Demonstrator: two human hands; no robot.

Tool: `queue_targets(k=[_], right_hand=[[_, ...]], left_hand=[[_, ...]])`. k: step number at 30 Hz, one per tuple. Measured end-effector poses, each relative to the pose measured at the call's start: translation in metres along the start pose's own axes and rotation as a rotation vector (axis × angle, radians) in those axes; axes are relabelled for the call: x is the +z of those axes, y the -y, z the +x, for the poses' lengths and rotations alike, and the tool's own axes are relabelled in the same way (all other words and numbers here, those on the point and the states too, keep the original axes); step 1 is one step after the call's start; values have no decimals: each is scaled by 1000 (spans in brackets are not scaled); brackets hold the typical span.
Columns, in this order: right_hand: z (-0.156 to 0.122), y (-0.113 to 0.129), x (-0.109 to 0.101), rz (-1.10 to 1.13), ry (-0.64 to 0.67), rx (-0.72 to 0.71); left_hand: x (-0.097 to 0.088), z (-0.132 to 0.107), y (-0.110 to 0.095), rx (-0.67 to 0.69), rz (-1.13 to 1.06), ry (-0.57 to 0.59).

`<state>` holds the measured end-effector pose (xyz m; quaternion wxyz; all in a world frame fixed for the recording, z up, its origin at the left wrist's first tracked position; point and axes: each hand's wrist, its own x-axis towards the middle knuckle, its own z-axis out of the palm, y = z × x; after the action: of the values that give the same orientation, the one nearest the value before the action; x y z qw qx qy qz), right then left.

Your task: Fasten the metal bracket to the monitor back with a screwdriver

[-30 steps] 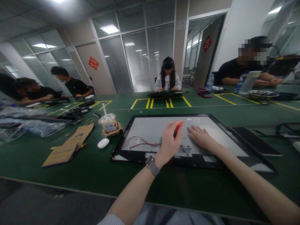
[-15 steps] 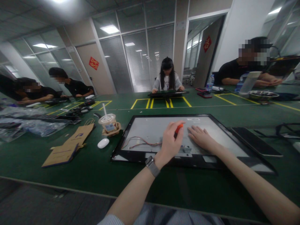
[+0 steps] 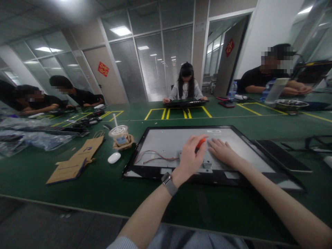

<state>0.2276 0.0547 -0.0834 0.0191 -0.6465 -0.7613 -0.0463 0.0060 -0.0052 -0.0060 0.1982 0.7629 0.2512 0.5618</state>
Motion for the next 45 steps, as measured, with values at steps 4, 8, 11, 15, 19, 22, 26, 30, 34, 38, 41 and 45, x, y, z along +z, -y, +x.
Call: queue_targets(k=[4, 8, 11, 15, 19, 22, 26, 30, 34, 38, 41, 45], right_hand=[[1, -2, 2, -2, -7, -27], [0, -1, 0, -24, 12, -19], [0, 0, -1, -7, 8, 3], [0, -1, 0, -10, 5, -7], [0, -2, 2, -23, -9, 0], [0, -2, 2, -19, -26, -20], [-1, -2, 1, 0, -36, -27], [-1, -1, 0, 15, -30, -12], [-1, -1, 0, 18, -27, -5], [-1, 0, 0, 11, -21, 2], [-2, 0, -2, 20, -17, -4], [-2, 1, -3, 25, -18, -8]], left_hand=[[1, 0, -2, 10, -6, 17], [0, 0, -1, -2, -7, 11], [-2, 1, 0, -26, -8, -16], [-4, 2, 0, -58, -11, -119], [-5, 4, 2, -102, -2, -251], [-6, 6, 4, -131, -4, -351], [-9, 8, 4, -154, -5, -408], [-9, 8, 5, -170, -40, -385], [-9, 7, 6, -178, -114, -363], [-10, 9, 7, -151, -74, -417], [-11, 11, 7, -178, -53, -456], [-13, 12, 6, -195, -69, -423]])
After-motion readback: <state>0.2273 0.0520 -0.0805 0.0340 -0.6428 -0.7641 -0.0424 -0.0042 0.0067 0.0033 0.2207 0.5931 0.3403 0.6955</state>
